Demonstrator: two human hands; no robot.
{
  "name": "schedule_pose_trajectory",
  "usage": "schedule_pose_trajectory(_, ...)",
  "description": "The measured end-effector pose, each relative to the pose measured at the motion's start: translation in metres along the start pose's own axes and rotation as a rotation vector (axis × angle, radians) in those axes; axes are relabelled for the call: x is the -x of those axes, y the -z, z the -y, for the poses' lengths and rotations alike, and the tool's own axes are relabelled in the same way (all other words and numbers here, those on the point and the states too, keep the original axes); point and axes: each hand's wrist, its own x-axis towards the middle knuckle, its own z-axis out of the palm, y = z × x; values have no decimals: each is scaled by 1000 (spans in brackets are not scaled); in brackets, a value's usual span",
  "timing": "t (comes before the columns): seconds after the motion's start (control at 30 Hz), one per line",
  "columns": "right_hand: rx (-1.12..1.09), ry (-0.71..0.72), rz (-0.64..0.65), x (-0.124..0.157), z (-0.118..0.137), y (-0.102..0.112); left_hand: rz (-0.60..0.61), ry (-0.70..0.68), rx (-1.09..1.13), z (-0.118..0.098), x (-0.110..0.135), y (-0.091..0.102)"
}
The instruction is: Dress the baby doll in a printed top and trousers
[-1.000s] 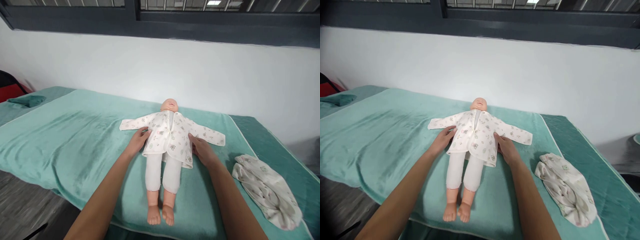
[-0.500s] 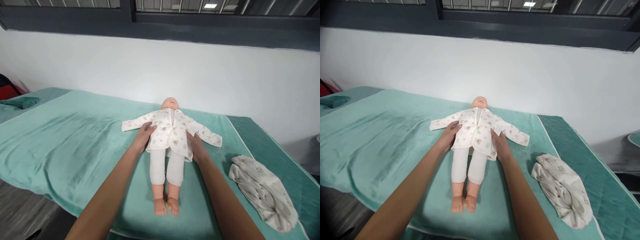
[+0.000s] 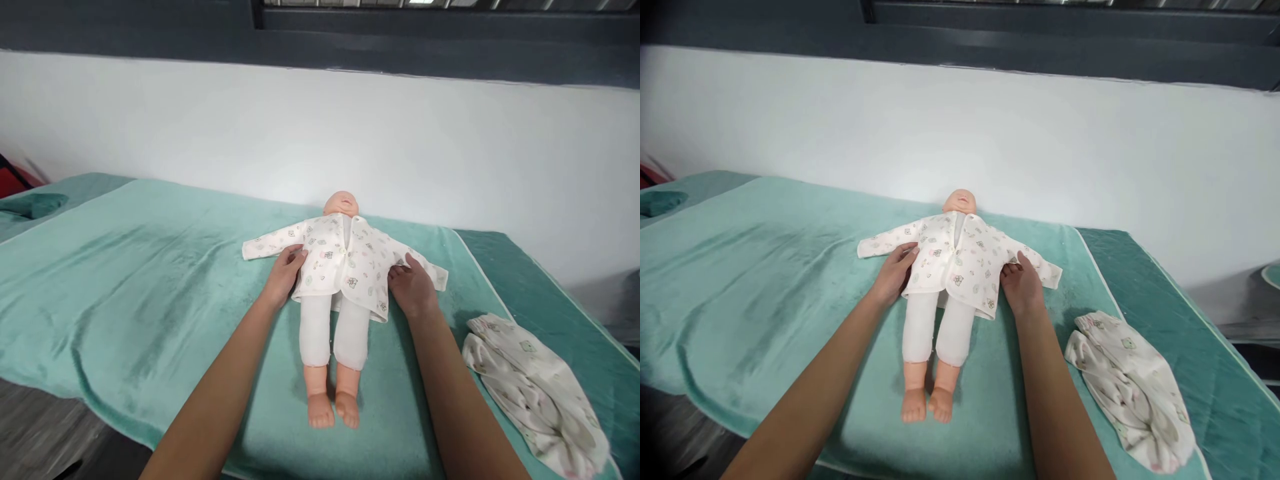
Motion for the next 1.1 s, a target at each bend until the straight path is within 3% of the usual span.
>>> schedule_pose_trajectory(0.3,-228,73,-109,-5,11,11,-34,-33,-38,-7,9,0)
schedule_pose_trajectory(0.5,-268,186,-133,-21,31,37,-24,-45,-1,-9,13,2)
schedule_pose_trajectory(0.7,49,529,-444,-18,36,54,-41,-73,-3,-4,15,8)
schedule_pose_trajectory(0.87,261,708,-427,24,9,47,-68,-178,-206,3,24,18)
schedule_pose_trajectory(1.0,793,836,-306,87,-10,57,-21,-203,-255,6,34,26)
schedule_pose_trajectory(1.1,1167,982,-205,133,-8,77,-12,-219,-310,5,42,30)
